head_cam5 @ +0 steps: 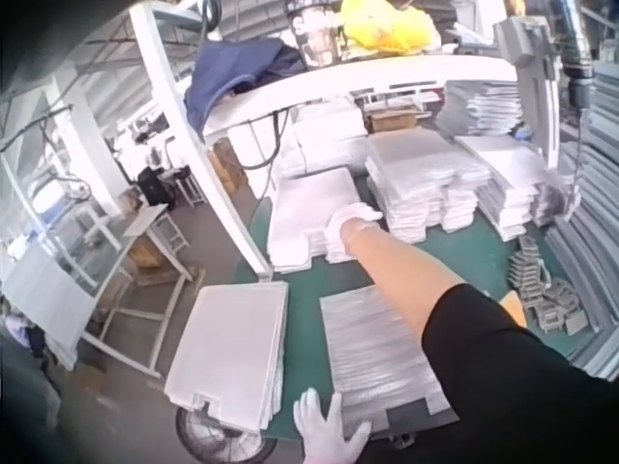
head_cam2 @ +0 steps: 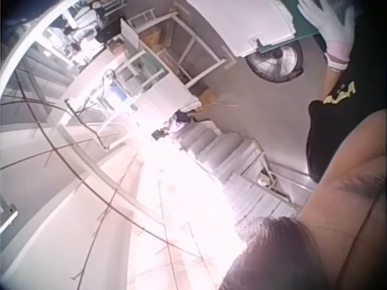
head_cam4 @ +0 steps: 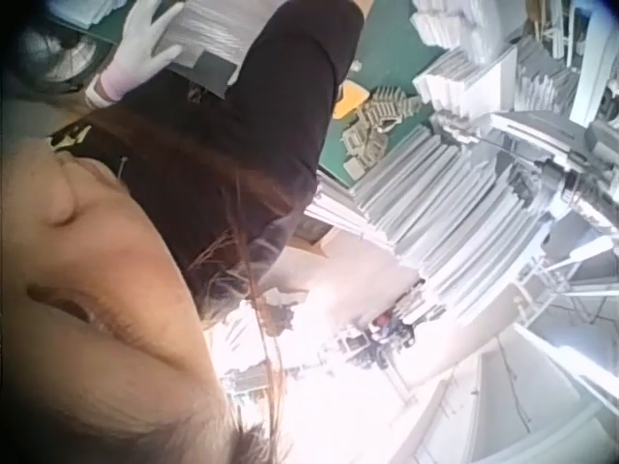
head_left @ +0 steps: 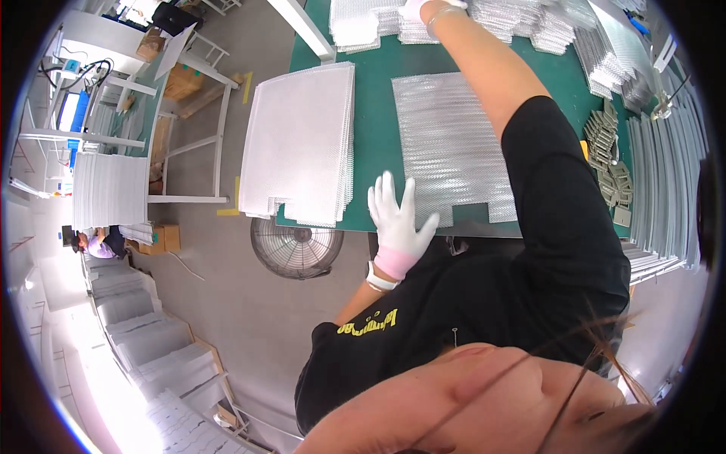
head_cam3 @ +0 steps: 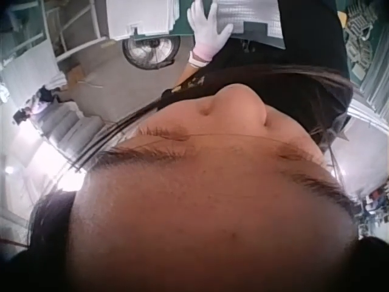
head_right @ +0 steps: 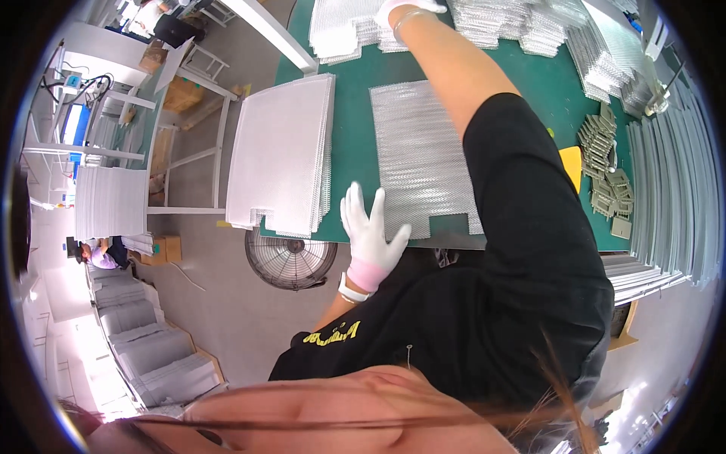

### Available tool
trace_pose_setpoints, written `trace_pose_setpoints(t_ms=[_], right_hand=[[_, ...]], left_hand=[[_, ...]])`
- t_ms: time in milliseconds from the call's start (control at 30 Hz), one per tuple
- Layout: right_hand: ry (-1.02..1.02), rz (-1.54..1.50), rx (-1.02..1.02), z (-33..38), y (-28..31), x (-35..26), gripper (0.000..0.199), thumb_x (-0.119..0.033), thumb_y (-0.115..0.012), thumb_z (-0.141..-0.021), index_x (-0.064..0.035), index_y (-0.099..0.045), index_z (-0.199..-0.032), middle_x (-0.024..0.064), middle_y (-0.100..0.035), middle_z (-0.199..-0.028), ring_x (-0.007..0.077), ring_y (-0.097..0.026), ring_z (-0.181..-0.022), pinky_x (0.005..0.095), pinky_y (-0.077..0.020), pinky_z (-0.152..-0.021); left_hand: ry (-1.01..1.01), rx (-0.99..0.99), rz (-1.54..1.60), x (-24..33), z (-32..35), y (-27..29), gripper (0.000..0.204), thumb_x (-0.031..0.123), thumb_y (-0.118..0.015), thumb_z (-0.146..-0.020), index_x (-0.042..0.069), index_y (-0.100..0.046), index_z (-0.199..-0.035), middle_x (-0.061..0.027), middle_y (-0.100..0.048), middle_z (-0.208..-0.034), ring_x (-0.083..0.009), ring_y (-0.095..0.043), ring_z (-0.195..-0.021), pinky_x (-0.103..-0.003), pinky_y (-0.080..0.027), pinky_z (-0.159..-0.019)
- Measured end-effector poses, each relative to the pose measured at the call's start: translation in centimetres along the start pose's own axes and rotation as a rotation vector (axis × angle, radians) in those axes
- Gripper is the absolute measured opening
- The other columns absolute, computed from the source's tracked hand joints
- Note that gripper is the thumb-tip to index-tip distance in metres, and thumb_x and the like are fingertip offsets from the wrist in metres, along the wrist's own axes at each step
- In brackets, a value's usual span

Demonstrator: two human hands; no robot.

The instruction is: Assemble metal mesh filters by fitting components into a frame and securing them with tools.

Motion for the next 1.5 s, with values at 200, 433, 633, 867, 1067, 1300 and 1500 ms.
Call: trace_pose_setpoints(t_ms=[200,433,633,867,1067,1300,1500], right_hand=[[-0.311,-0.273,0.421,-7.5,-0.3,1.3,0.086,-0.057,-0.067,-0.081,0.0013,-0.050,-0.142,0.0294,-0.039,-0.151,0.0413,-0.042,-0.139,0.0505,-0.0388,-0.112],[0.322,-0.688,0.522,0.3,0.0,2.1,0.086,-0.055,-0.062,-0.085,0.0012,-0.042,-0.147,0.0313,-0.037,-0.151,0.0441,-0.041,-0.140,0.0428,-0.0368,-0.114],[-0.112,-0.434,0.382,-7.5,-2.0,1.4,0.077,-0.050,-0.062,-0.087,-0.0034,-0.045,-0.146,0.0234,-0.056,-0.138,0.0377,-0.053,-0.130,0.0415,-0.0446,-0.107],[0.592,-1.292,1.029,-16.7,-1.5,5.9,0.048,-0.018,-0.057,-0.096,-0.0019,-0.050,-0.140,0.0151,-0.065,-0.110,0.0278,-0.064,-0.100,0.0382,-0.0522,-0.091],[0.408,-1.085,0.906,-12.7,-3.5,5.9,0.039,-0.023,-0.062,-0.093,0.0002,-0.063,-0.124,0.0181,-0.069,-0.112,0.0305,-0.066,-0.103,0.0376,-0.0520,-0.092],[0.067,-0.558,0.459,-4.8,-2.9,0.0,0.053,-0.043,-0.074,-0.079,-0.0044,-0.071,-0.115,0.0201,-0.070,-0.114,0.0346,-0.066,-0.111,0.0403,-0.0515,-0.096],[0.405,-0.345,0.588,-0.6,-3.9,5.2,0.055,-0.046,-0.076,-0.076,-0.0045,-0.072,-0.113,0.0209,-0.069,-0.118,0.0343,-0.065,-0.113,0.0402,-0.0515,-0.097]], left_hand=[[0.012,-0.020,0.080,-1.2,1.2,1.0,0.077,0.024,-0.078,-0.077,0.002,-0.045,-0.143,-0.0349,-0.023,-0.153,-0.0513,-0.023,-0.142,-0.060,-0.018,-0.117],[0.059,0.026,0.085,-2.1,2.3,1.6,0.074,0.021,-0.078,-0.076,0.002,-0.048,-0.140,-0.0330,-0.024,-0.154,-0.0508,-0.025,-0.141,-0.058,-0.020,-0.116],[0.058,0.046,0.107,-1.4,2.7,1.2,0.072,0.019,-0.078,-0.076,0.003,-0.048,-0.140,-0.0312,-0.025,-0.154,-0.0494,-0.026,-0.141,-0.057,-0.022,-0.116],[0.031,0.069,0.188,-1.0,3.6,0.7,0.070,0.020,-0.077,-0.078,0.002,-0.047,-0.138,-0.0322,-0.028,-0.151,-0.0492,-0.031,-0.138,-0.057,-0.026,-0.113],[0.056,0.065,0.204,-1.5,4.7,1.0,0.070,0.020,-0.077,-0.078,0.003,-0.047,-0.139,-0.0303,-0.029,-0.153,-0.0470,-0.032,-0.139,-0.054,-0.027,-0.114],[0.103,0.065,0.170,-1.3,5.5,1.8,0.068,0.013,-0.076,-0.078,0.002,-0.048,-0.138,-0.0302,-0.028,-0.153,-0.0452,-0.032,-0.142,-0.051,-0.028,-0.116],[0.037,0.024,0.215,0.0,4.6,0.6,0.067,0.020,-0.077,-0.078,0.003,-0.050,-0.137,-0.0300,-0.032,-0.151,-0.0469,-0.033,-0.139,-0.054,-0.029,-0.114]])
Point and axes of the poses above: each hand's wrist, its own z-axis away from the middle knuckle, its own y-axis out of the back of the hand, x = y × z, the point moved 2 cm from there along -z, towards the middle knuckle
